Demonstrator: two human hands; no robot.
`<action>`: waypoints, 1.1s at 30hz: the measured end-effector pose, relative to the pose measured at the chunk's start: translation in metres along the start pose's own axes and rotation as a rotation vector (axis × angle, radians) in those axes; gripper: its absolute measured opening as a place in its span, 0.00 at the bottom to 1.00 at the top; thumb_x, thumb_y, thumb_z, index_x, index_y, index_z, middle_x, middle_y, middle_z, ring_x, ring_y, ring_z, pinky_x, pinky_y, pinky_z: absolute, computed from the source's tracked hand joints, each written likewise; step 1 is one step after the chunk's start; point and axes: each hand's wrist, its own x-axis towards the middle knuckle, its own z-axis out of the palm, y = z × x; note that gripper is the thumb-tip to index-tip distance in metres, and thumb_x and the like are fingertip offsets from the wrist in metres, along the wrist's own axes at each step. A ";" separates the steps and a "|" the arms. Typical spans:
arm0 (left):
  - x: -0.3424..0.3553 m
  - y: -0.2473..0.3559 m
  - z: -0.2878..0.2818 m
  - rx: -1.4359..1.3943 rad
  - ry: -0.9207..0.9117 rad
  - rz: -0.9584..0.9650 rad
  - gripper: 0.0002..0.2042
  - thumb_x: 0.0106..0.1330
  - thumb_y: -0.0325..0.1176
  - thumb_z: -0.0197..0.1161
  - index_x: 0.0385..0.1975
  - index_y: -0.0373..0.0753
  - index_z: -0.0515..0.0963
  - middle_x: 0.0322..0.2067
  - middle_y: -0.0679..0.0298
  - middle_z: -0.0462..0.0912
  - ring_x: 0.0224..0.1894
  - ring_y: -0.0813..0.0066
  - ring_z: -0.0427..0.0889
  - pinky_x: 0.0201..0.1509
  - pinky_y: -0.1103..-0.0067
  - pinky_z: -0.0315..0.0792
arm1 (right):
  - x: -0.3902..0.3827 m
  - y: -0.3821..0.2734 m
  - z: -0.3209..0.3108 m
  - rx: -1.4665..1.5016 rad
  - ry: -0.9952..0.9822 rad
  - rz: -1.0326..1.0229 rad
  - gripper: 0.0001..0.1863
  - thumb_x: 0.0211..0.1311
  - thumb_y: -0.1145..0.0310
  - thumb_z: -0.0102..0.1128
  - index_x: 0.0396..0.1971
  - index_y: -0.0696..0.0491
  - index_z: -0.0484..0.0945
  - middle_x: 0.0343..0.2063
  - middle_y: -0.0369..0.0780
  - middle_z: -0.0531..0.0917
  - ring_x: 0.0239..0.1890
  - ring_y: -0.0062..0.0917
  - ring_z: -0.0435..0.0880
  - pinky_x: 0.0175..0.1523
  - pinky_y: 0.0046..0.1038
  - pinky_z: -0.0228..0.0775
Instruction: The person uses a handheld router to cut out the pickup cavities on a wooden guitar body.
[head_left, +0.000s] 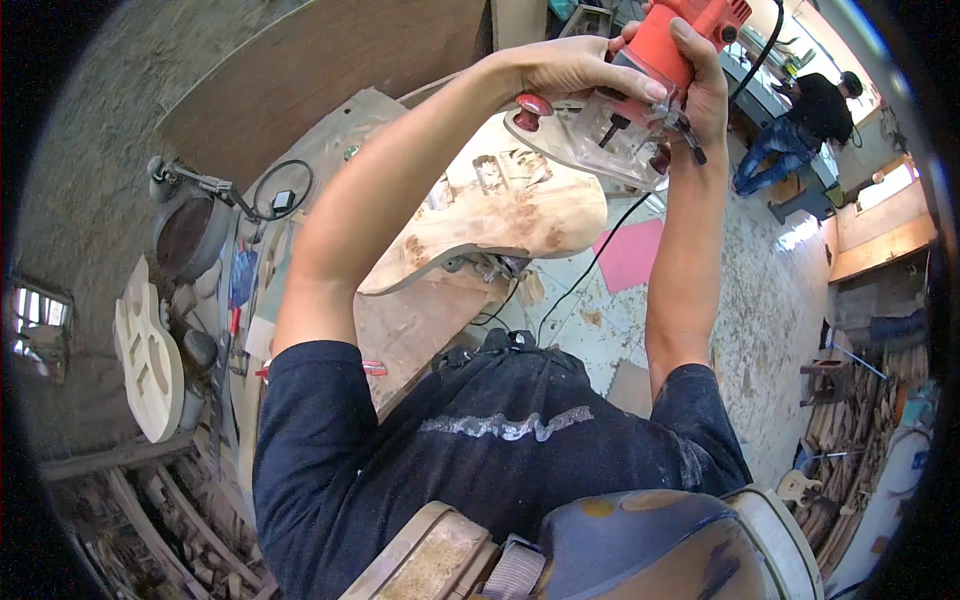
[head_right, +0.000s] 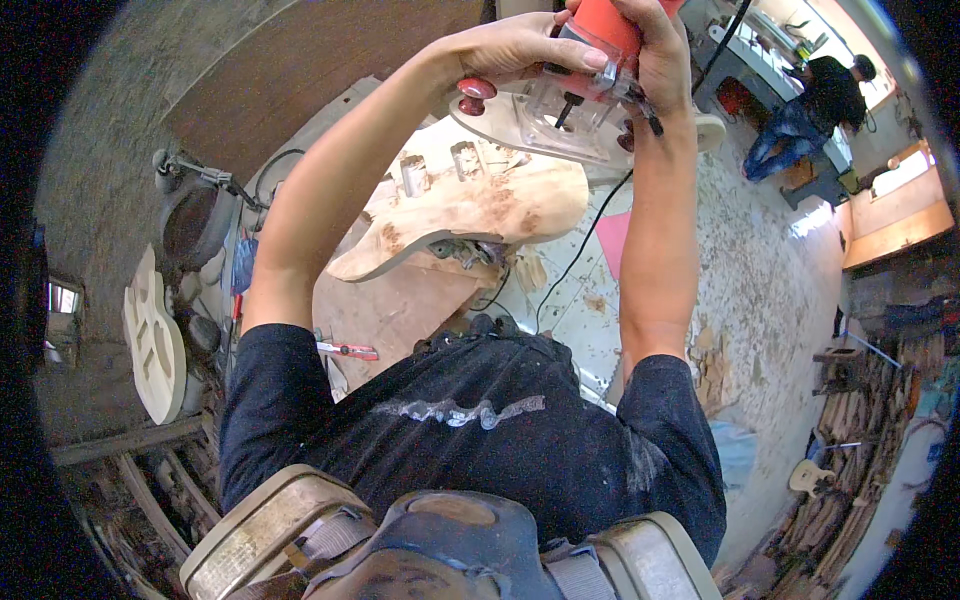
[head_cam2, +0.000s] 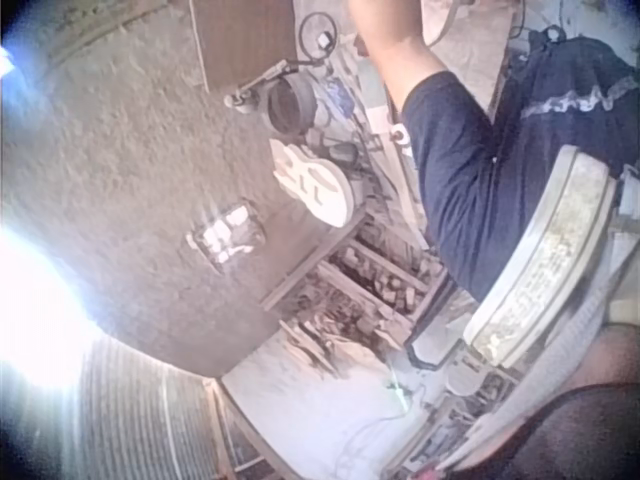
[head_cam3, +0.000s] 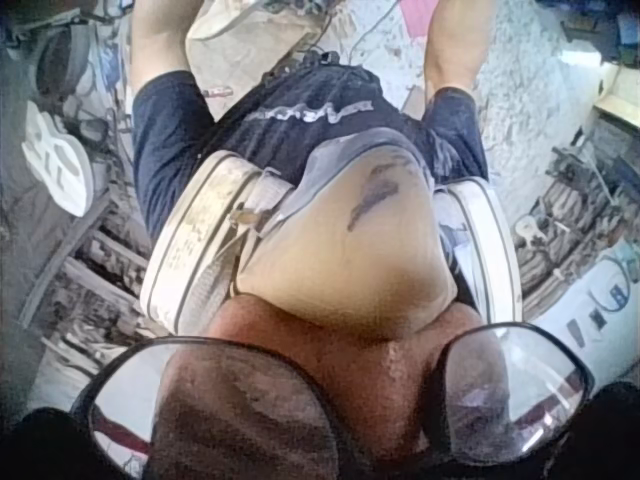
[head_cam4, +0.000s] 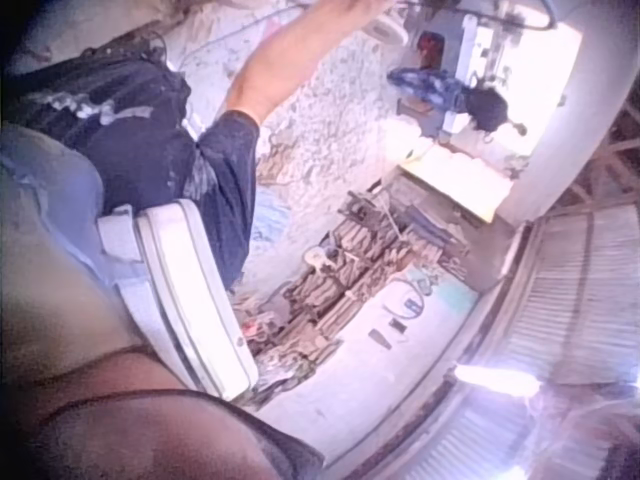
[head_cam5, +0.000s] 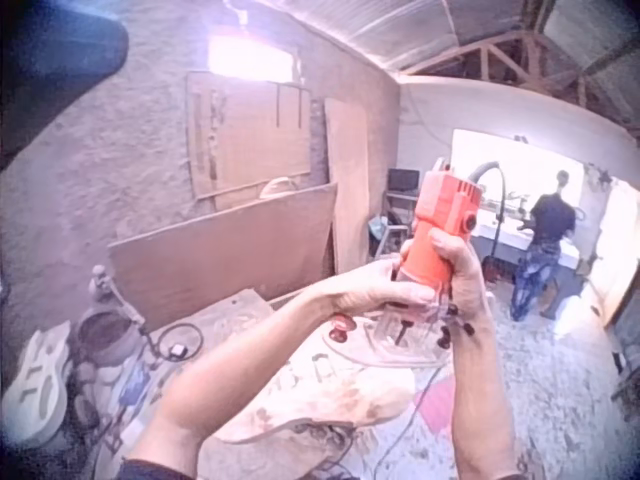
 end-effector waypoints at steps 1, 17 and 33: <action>0.000 0.001 0.003 -0.036 0.016 -0.002 0.41 0.55 0.49 0.81 0.64 0.30 0.70 0.54 0.55 0.82 0.55 0.73 0.83 0.64 0.76 0.76 | -0.001 -0.001 -0.003 -0.017 -0.001 0.017 0.24 0.66 0.57 0.63 0.50 0.63 0.75 0.40 0.48 0.87 0.42 0.33 0.89 0.52 0.32 0.84; -0.002 -0.004 -0.010 -0.016 0.059 -0.047 0.41 0.63 0.45 0.76 0.67 0.27 0.61 0.55 0.52 0.79 0.55 0.63 0.85 0.67 0.71 0.78 | 0.007 0.009 -0.006 -0.033 0.045 0.068 0.20 0.66 0.60 0.64 0.45 0.63 0.81 0.38 0.49 0.88 0.37 0.33 0.90 0.47 0.30 0.85; -0.016 -0.011 -0.012 0.072 0.082 -0.118 0.34 0.65 0.49 0.73 0.58 0.25 0.74 0.54 0.53 0.82 0.56 0.68 0.84 0.69 0.72 0.74 | -0.003 0.012 0.036 -0.270 0.233 -0.034 0.16 0.62 0.62 0.67 0.45 0.56 0.79 0.32 0.40 0.86 0.32 0.26 0.87 0.40 0.28 0.82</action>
